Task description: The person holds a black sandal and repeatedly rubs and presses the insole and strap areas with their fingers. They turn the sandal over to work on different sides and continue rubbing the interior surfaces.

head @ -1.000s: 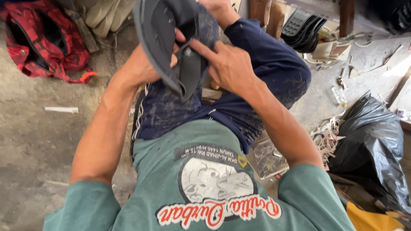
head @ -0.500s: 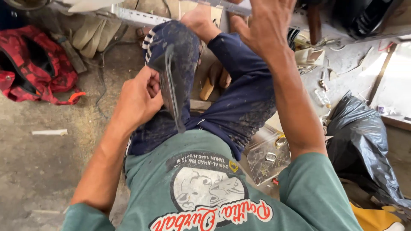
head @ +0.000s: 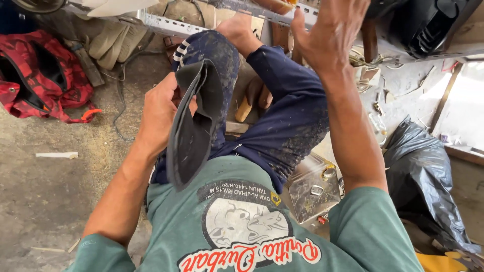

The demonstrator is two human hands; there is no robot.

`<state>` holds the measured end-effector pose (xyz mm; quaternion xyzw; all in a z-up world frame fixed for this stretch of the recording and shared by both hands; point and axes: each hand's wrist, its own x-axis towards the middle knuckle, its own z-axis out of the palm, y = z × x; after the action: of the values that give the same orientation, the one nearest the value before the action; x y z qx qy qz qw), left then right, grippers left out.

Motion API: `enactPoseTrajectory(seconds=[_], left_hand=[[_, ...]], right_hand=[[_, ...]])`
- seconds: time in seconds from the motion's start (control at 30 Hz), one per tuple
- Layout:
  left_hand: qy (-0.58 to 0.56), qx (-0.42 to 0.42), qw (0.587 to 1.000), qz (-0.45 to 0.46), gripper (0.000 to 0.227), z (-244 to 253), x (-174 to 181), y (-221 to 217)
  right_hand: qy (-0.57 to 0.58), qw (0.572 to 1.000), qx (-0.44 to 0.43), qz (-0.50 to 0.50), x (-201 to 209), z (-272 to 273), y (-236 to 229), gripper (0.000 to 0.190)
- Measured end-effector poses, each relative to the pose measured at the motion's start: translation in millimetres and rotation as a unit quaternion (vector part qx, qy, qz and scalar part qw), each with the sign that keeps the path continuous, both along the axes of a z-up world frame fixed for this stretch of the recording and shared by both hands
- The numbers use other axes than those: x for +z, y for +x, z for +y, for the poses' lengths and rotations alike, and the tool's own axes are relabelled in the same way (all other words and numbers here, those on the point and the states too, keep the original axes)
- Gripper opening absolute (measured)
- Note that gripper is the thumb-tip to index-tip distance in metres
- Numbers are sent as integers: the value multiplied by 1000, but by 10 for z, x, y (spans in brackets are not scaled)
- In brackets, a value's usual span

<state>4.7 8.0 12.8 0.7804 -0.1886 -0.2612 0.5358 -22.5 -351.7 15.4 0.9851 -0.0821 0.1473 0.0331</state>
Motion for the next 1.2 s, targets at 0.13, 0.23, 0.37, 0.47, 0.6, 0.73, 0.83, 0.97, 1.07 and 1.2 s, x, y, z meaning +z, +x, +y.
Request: enactPoseTrajectory(seconds=[0.13, 0.23, 0.37, 0.47, 0.6, 0.73, 0.83, 0.97, 1.07, 1.2], left_hand=[[22, -13, 999, 33, 31, -51, 115, 93], [73, -2, 996, 57, 22, -88, -53, 143], [36, 4, 979, 199, 56, -196, 112, 300], [67, -12, 980, 186, 38, -204, 11, 342], [-38, -5, 973, 228, 42, -207, -154, 368], [-40, -6, 965, 259, 33, -159, -223, 452], [-174, -19, 958, 227, 32, -39, -460, 383], [-114, -5, 956, 271, 37, -85, -363, 398], [-83, -19, 978, 191, 34, -107, -379, 350], [-57, 7, 986, 153, 15, -151, -407, 448]], right_hand=[[31, 994, 88, 53, -42, 56, -146, 37], [19, 999, 24, 19, 41, 203, -141, 59], [70, 992, 83, 67, 38, 275, -312, 8], [184, 976, 114, -1, 306, 740, -414, 30], [569, 776, 158, 224, 99, 1124, -454, 54], [639, 726, 121, 223, -533, 1177, -543, 62], [623, 712, 197, 257, -693, 1231, -778, 67], [655, 683, 248, 208, -568, 1236, -768, 45], [615, 741, 183, 196, -382, 1282, -652, 59], [545, 759, 247, 256, -238, 1389, -642, 60]])
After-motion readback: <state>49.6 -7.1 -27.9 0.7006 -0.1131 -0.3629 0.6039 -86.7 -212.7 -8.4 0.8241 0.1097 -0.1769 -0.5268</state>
